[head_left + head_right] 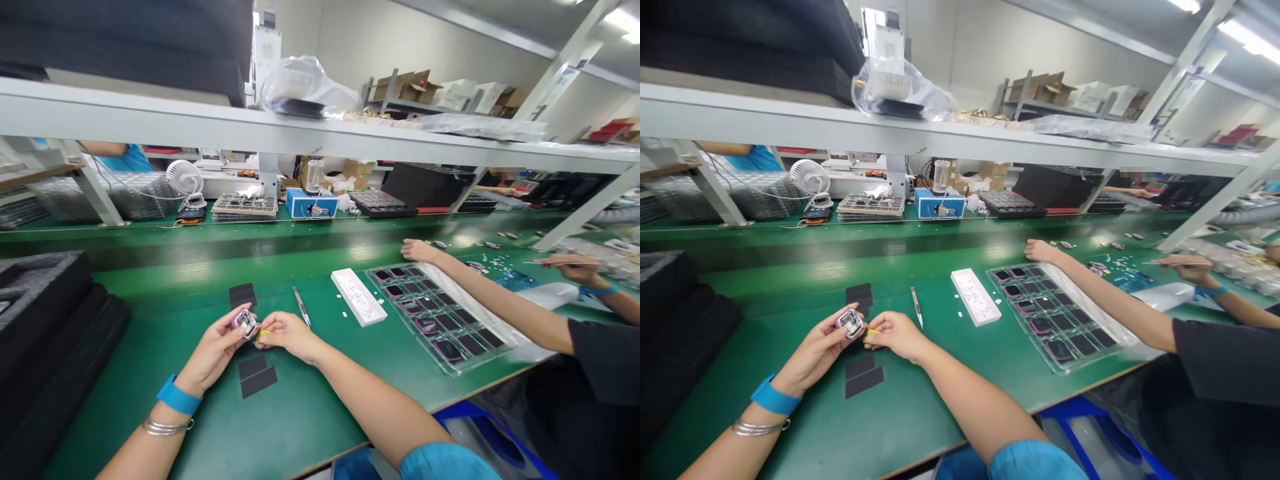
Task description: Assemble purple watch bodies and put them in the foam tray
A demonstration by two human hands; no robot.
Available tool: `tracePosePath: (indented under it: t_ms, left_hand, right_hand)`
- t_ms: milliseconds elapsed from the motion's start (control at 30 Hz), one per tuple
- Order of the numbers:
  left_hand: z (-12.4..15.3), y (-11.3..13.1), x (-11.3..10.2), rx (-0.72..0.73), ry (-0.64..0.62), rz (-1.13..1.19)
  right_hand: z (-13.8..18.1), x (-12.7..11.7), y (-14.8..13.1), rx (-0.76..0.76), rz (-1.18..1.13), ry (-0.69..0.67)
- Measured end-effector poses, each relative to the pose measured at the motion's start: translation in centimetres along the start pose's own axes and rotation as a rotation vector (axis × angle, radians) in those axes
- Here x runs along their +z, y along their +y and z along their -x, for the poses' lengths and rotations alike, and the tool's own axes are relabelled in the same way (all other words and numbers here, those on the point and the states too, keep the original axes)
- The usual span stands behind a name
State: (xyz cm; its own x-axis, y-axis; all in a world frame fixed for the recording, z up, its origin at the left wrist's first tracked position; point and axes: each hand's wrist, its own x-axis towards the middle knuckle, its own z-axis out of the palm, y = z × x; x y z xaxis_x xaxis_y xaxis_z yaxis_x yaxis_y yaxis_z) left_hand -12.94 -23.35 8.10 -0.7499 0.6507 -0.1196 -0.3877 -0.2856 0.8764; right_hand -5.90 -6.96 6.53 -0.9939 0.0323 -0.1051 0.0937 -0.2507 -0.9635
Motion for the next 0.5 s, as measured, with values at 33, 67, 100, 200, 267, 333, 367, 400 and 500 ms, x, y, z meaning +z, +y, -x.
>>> tracePosePath:
  t_ms: [33, 67, 100, 200, 267, 333, 367, 400, 500]
  left_hand:
    - [0.0, 0.1, -0.1, -0.005, 0.006, 0.011]
    - [-0.1, 0.1, -0.2, -0.012, 0.01, 0.016]
    - [-0.1, 0.1, -0.3, -0.021, 0.013, 0.017]
    - [-0.2, 0.2, -0.3, -0.049, 0.0, 0.01]
    - [-0.1, 0.1, 0.0, -0.097, -0.037, 0.003]
    - [0.1, 0.0, 0.5, -0.176, -0.085, -0.019]
    - [0.3, 0.0, 0.7, -0.213, -0.097, -0.035]
    - [0.4, -0.1, 1.0, -0.241, -0.097, -0.05]
    - [0.6, -0.3, 1.6, -0.275, -0.059, -0.08]
  right_hand:
    - [0.0, -0.2, -0.1, 0.042, -0.011, 0.009]
    - [0.1, -0.3, -0.4, 0.065, -0.027, 0.022]
    - [0.1, -0.4, -0.6, 0.069, -0.051, 0.032]
    - [0.4, -0.6, -1.5, 0.025, -0.145, 0.004]
    - [0.6, -0.7, -1.8, -0.013, -0.156, -0.058]
    - [0.6, -0.6, -1.9, -0.092, -0.051, -0.087]
    - [0.6, -0.6, -1.8, -0.162, 0.055, -0.068]
    - [0.6, -0.6, -1.8, -0.246, 0.187, -0.031]
    - [0.7, -0.4, -1.9, -0.462, 0.547, 0.097]
